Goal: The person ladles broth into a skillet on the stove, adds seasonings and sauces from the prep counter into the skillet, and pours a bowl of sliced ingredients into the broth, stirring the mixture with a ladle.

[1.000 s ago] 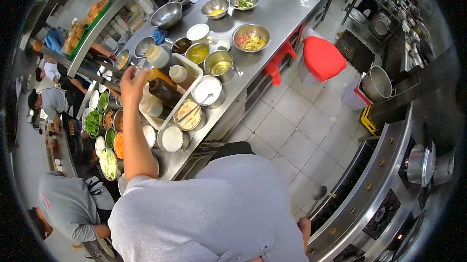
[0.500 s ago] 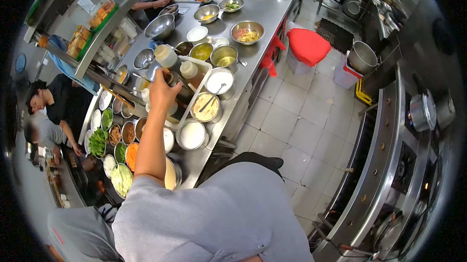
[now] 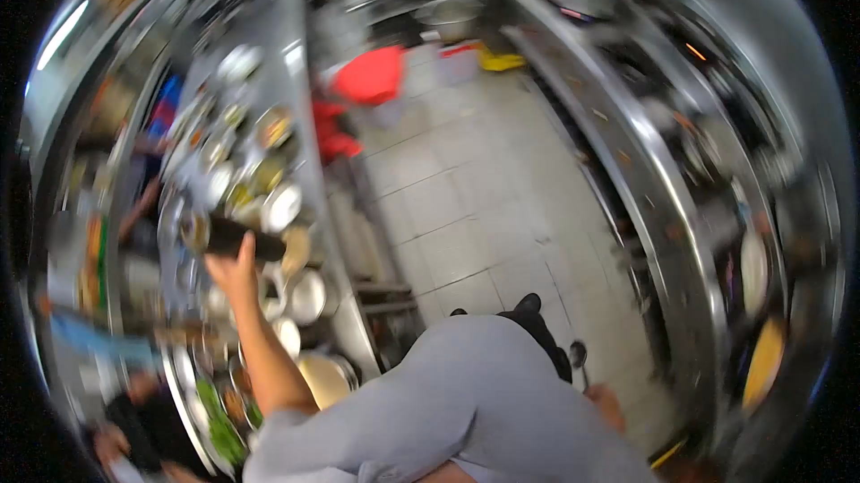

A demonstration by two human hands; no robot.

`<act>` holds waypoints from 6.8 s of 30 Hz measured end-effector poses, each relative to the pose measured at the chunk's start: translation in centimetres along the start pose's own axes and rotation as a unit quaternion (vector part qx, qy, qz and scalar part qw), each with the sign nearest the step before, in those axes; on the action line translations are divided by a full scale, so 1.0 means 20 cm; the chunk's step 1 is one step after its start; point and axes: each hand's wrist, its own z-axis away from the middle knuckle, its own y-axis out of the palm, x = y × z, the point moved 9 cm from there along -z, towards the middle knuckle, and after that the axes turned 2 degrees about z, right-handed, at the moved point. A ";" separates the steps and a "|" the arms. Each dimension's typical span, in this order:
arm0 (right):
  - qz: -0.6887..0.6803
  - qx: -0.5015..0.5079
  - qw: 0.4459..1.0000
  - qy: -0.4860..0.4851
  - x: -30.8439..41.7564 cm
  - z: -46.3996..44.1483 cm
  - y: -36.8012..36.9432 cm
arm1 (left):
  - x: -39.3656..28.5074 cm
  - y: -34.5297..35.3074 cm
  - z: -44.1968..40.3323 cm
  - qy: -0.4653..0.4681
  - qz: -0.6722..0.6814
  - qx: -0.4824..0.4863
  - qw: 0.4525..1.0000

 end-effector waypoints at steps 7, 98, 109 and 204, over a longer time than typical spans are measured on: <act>0.025 0.095 0.992 0.076 -0.71 -0.18 0.38 | -0.45 1.00 0.78 -0.001 0.197 0.284 0.938; -0.758 -0.159 0.607 -0.179 -0.89 0.34 -1.83 | -1.93 3.05 3.53 0.071 0.153 0.767 0.620; -0.435 -0.460 0.773 -0.053 -1.20 0.41 -1.91 | -1.81 2.80 3.59 0.068 0.121 0.764 0.630; -0.324 -0.396 0.851 0.120 -0.22 0.56 -1.78 | 0.06 1.24 -0.69 0.329 -0.582 0.091 0.738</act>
